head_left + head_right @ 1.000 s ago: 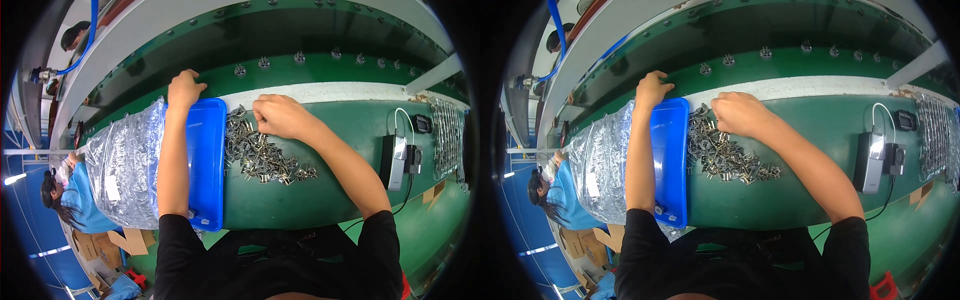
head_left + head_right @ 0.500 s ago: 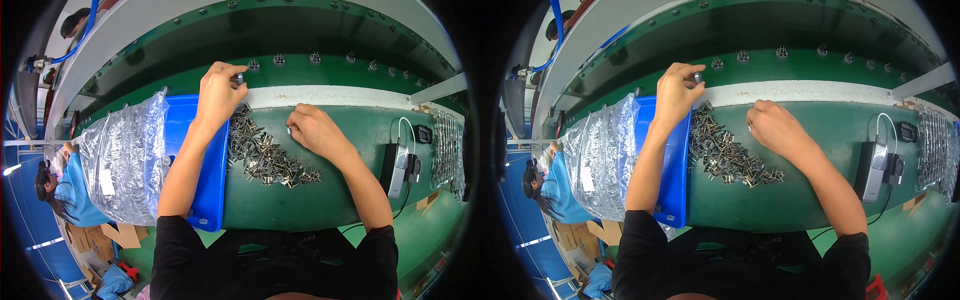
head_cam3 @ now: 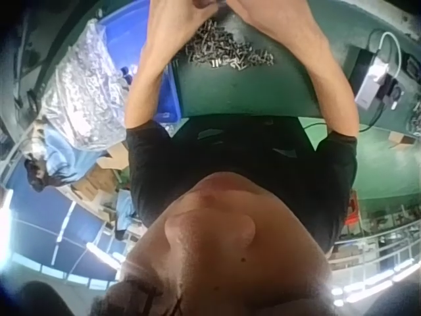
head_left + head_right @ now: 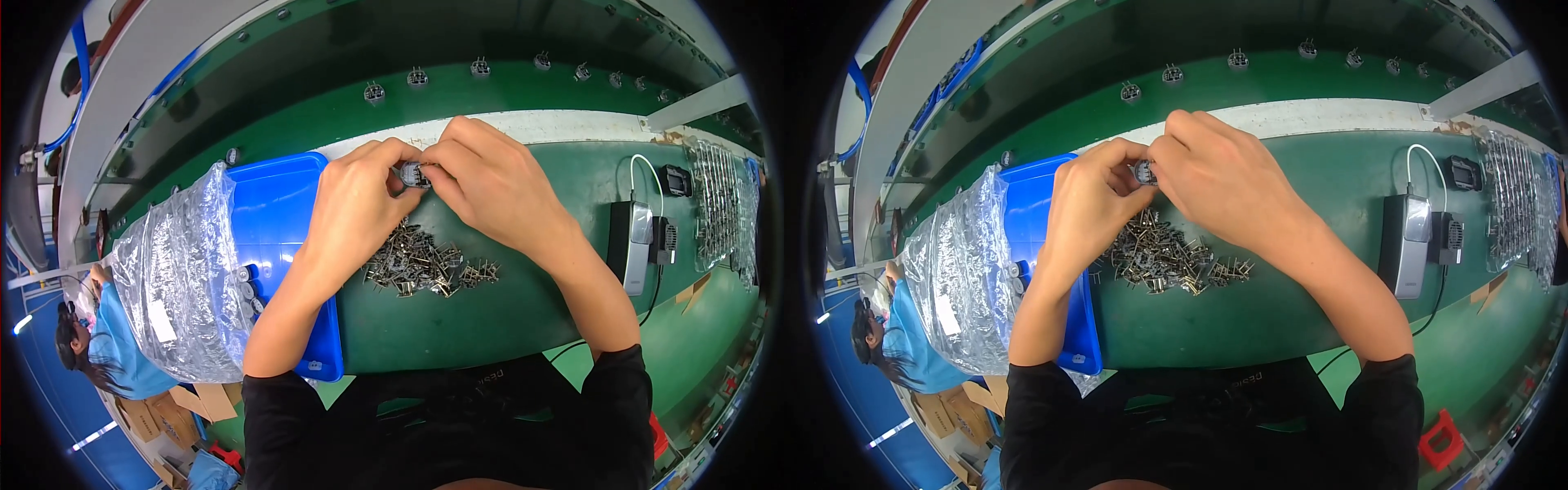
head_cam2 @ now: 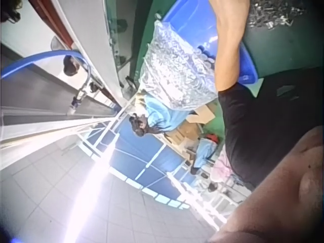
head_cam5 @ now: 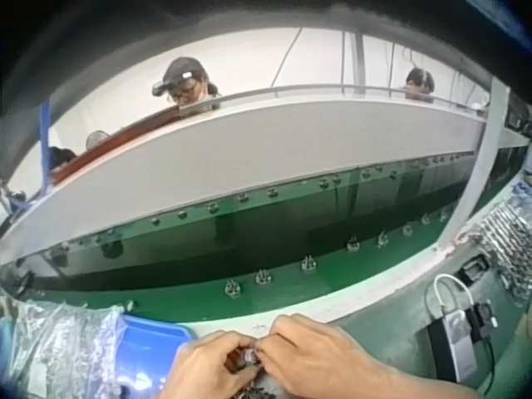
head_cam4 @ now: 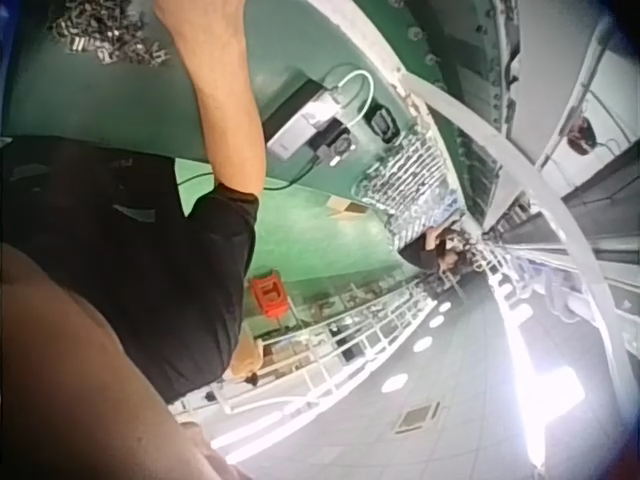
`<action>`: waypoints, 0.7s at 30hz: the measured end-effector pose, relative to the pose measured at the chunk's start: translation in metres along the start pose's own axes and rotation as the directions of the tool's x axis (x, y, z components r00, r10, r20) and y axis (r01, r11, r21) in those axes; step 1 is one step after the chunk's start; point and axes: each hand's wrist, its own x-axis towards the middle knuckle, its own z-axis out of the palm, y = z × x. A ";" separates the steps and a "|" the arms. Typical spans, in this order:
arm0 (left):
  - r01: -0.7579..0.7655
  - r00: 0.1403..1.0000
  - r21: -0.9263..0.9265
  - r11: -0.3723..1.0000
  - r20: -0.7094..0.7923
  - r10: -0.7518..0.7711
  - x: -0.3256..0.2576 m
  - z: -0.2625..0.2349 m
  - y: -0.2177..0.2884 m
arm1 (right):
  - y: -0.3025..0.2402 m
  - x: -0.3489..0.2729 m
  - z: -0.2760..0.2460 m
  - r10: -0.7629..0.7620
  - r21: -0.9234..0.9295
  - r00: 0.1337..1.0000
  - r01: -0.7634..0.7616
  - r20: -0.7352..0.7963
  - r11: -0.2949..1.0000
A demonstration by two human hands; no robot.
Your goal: The person assembles small metal pins into plastic housings by hand at a factory workbench.
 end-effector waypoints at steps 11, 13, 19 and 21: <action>0.182 0.981 -0.421 0.889 0.139 -0.135 -0.001 -0.001 -0.006 | -0.001 -0.008 0.002 0.006 0.013 1.000 -0.006 0.013 1.000; 0.276 0.959 -0.603 0.749 0.225 -0.172 0.003 -0.005 -0.010 | -0.001 -0.008 0.004 0.016 0.050 1.000 -0.015 -0.019 0.999; 0.237 0.970 -0.446 0.863 0.055 -0.237 0.051 -0.021 -0.064 | 0.010 -0.006 0.032 0.240 0.352 0.971 -0.232 0.023 0.907; 0.290 0.945 -0.463 0.838 0.000 -0.327 0.067 -0.025 -0.085 | 0.015 -0.009 0.050 0.087 0.159 0.980 -0.116 0.180 0.980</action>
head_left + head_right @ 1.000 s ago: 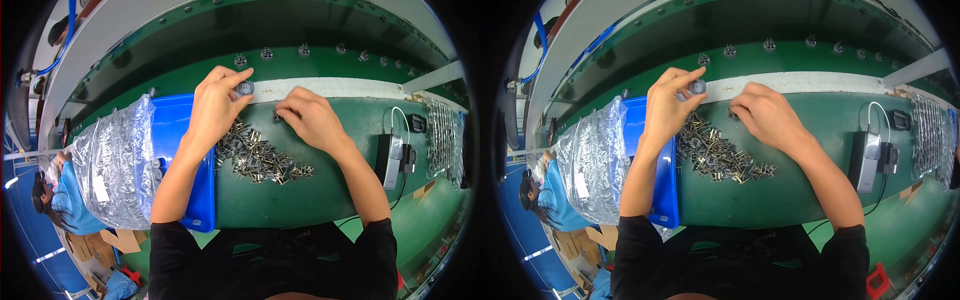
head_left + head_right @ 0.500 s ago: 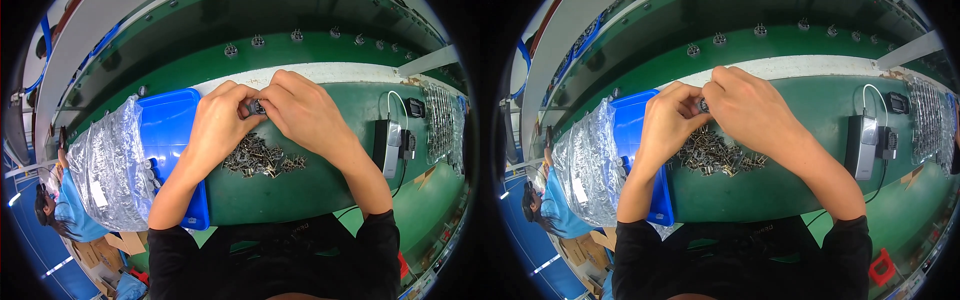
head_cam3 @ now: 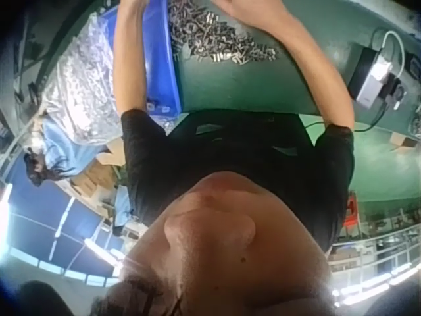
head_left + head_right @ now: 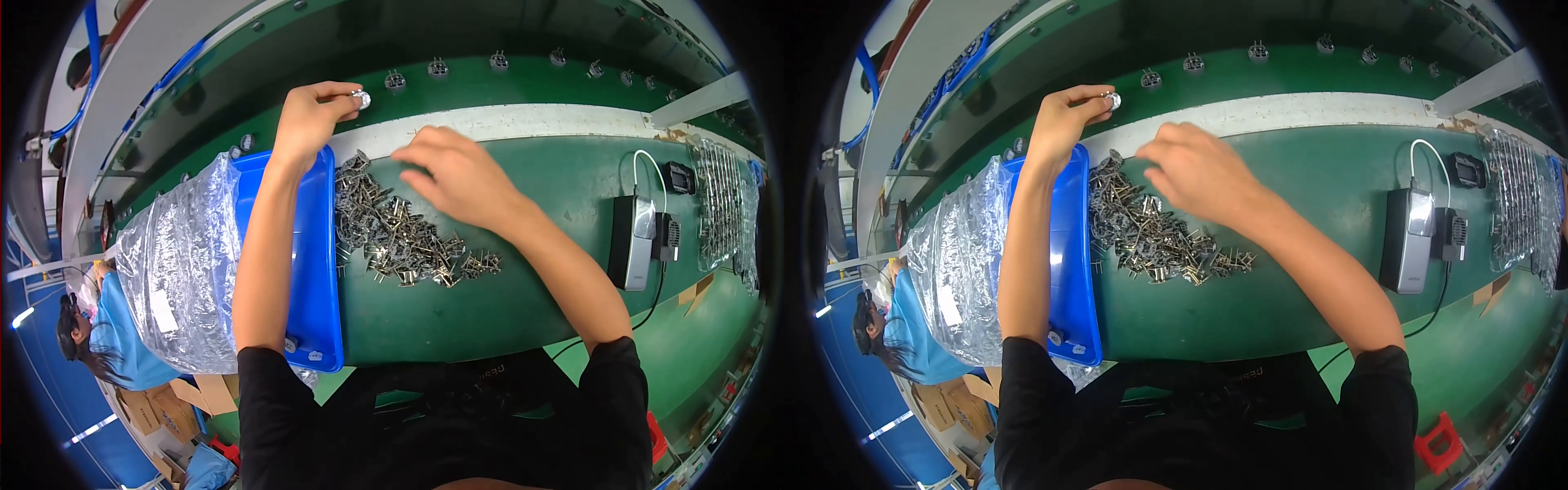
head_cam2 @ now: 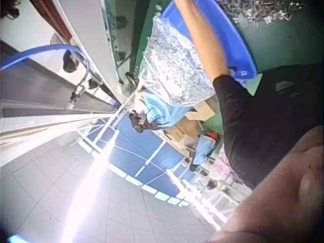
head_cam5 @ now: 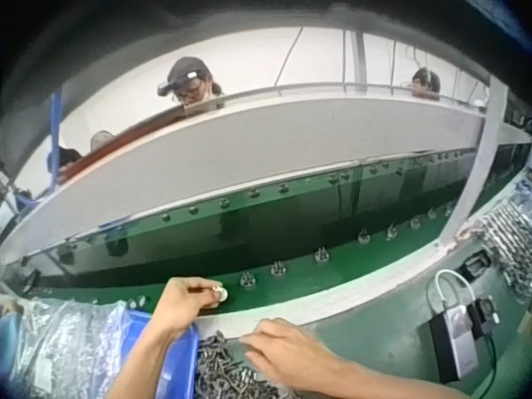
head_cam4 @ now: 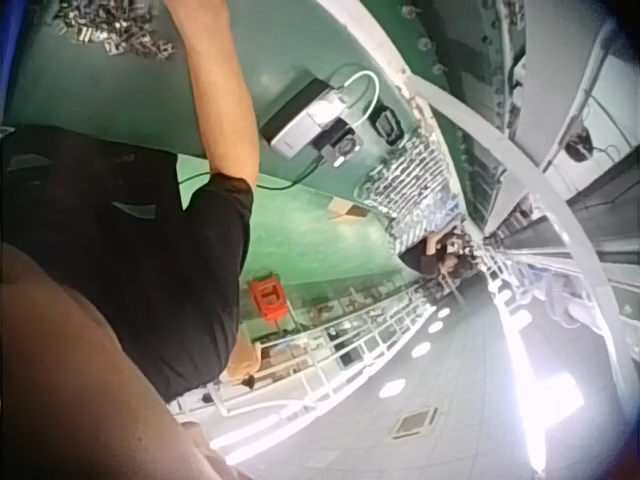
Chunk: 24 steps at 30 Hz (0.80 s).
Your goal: The person assembles small metal pins into plastic housings by hand at a factory workbench.
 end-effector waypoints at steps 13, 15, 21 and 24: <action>-0.089 0.993 0.353 0.932 -0.036 0.108 0.027 -0.009 -0.032 | 0.002 0.005 0.026 -0.088 0.026 0.993 0.086 0.076 0.996; -0.237 0.970 0.434 0.869 0.061 0.234 0.024 -0.006 -0.032 | 0.002 0.005 0.026 -0.108 0.035 0.993 0.106 0.054 0.994; -0.281 0.958 0.541 0.792 0.113 0.263 0.026 0.001 -0.022 | -0.006 0.008 0.000 -0.091 0.023 0.957 0.088 0.275 0.996; -0.314 0.943 0.567 0.762 0.090 0.321 0.022 -0.001 -0.026 | -0.001 -0.009 -0.017 -0.251 -0.268 0.955 0.286 0.159 0.920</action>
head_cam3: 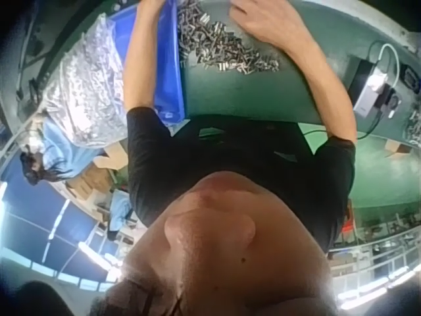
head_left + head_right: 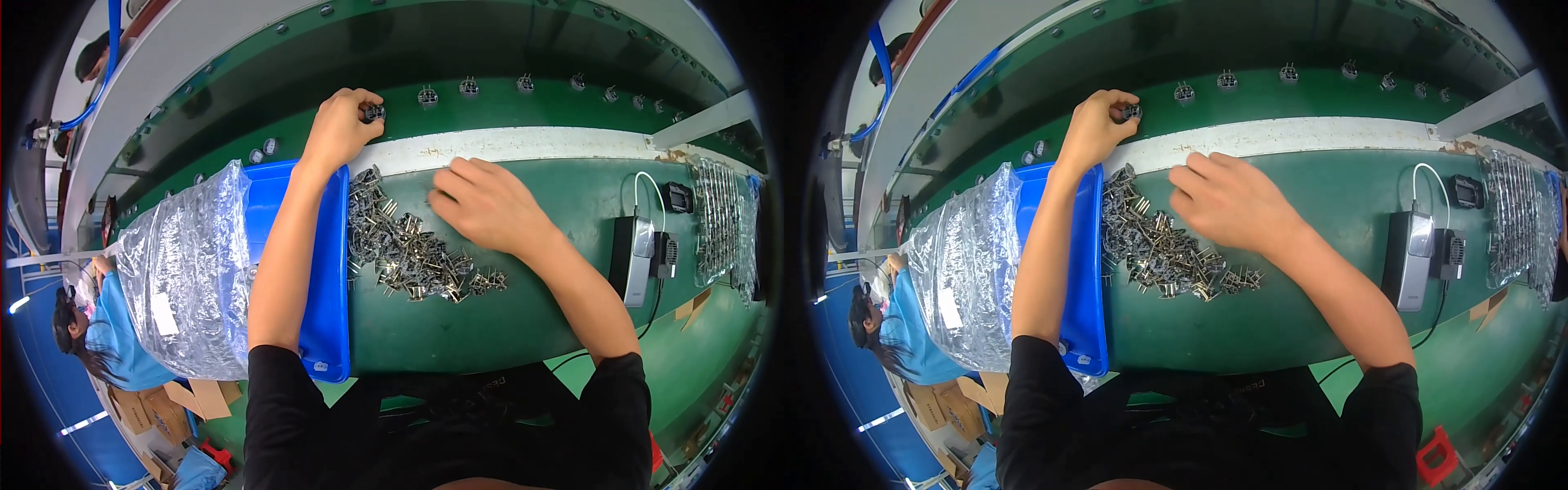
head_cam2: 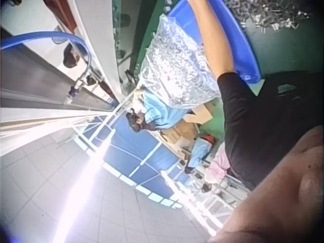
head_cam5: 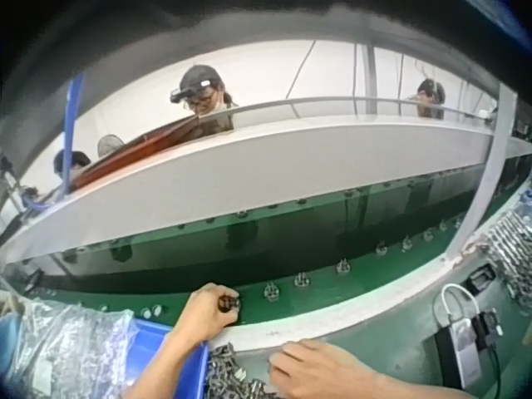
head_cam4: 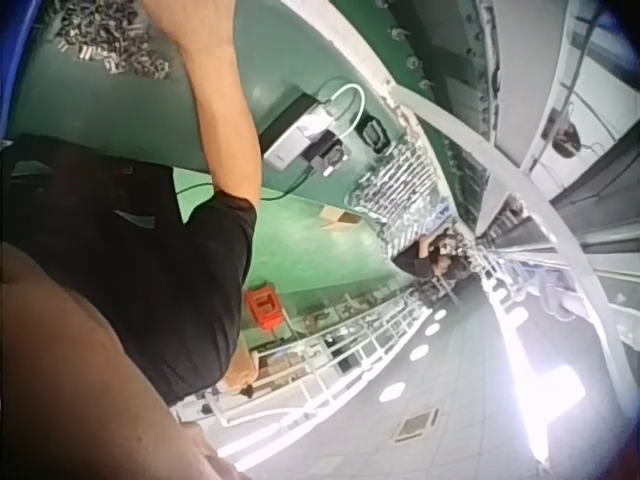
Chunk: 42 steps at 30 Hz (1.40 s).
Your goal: The person assembles small metal pins into plastic housings by hand at a factory workbench.
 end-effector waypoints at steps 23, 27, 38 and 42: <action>0.247 0.939 -0.744 0.620 0.341 0.035 -0.034 0.010 0.068 | 0.019 0.021 -0.007 0.369 0.353 0.846 -0.235 -0.386 0.906; 0.273 0.929 -0.748 0.605 0.368 0.036 -0.033 0.004 0.069 | 0.017 0.023 -0.009 0.205 0.136 0.905 -0.165 -0.373 0.977; 0.157 0.987 -0.217 0.963 0.013 -0.158 0.008 -0.004 0.029 | 0.014 0.010 -0.010 0.565 0.314 0.825 -0.540 0.014 0.781; 0.202 0.978 -0.108 0.973 -0.028 -0.206 0.019 0.005 -0.010 | 0.005 0.003 -0.007 0.528 0.281 0.822 -0.569 0.212 0.773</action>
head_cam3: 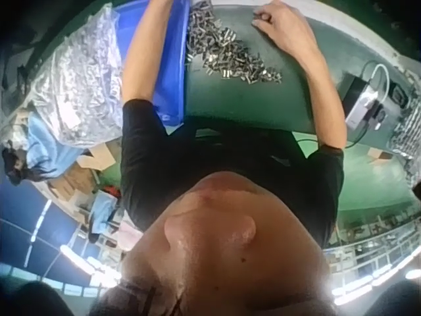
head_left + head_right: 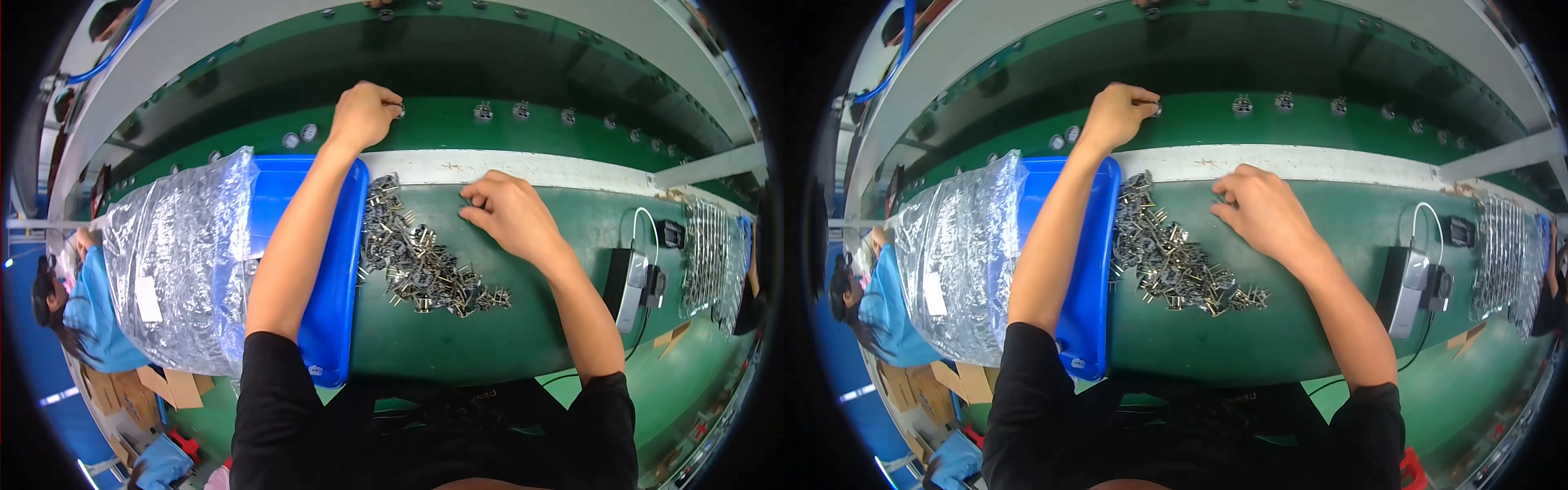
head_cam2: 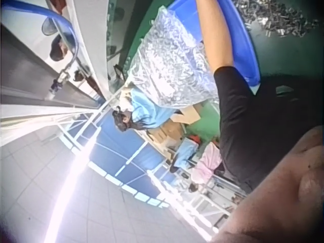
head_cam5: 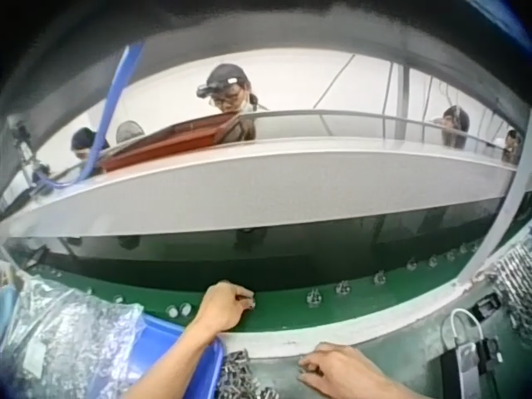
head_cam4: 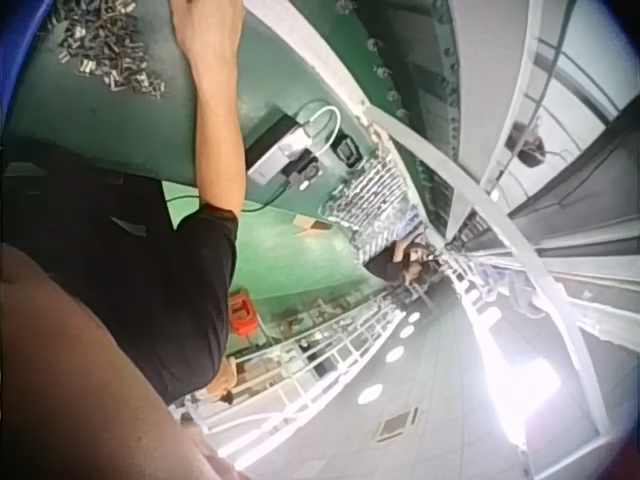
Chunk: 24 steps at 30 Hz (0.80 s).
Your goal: The person assembles small metal pins into plastic housings by hand at a factory workbench.
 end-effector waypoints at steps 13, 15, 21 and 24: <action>-0.027 0.999 0.295 0.955 0.048 0.013 -0.026 -0.085 -0.046 | -0.003 0.023 0.002 -0.095 0.048 0.989 0.101 -0.112 0.994; -0.045 0.996 0.295 0.954 0.083 0.021 -0.025 -0.079 -0.055 | -0.011 0.040 0.005 -0.120 0.065 0.986 0.128 -0.112 0.990; -0.086 0.992 0.239 0.967 0.112 0.060 -0.023 -0.070 -0.056 | -0.035 0.096 0.017 -0.054 0.238 0.998 0.062 -0.040 0.969; -0.037 0.994 0.176 0.984 0.108 0.018 -0.024 -0.066 -0.046 | -0.036 0.123 0.031 -0.053 0.238 0.996 0.067 -0.064 0.969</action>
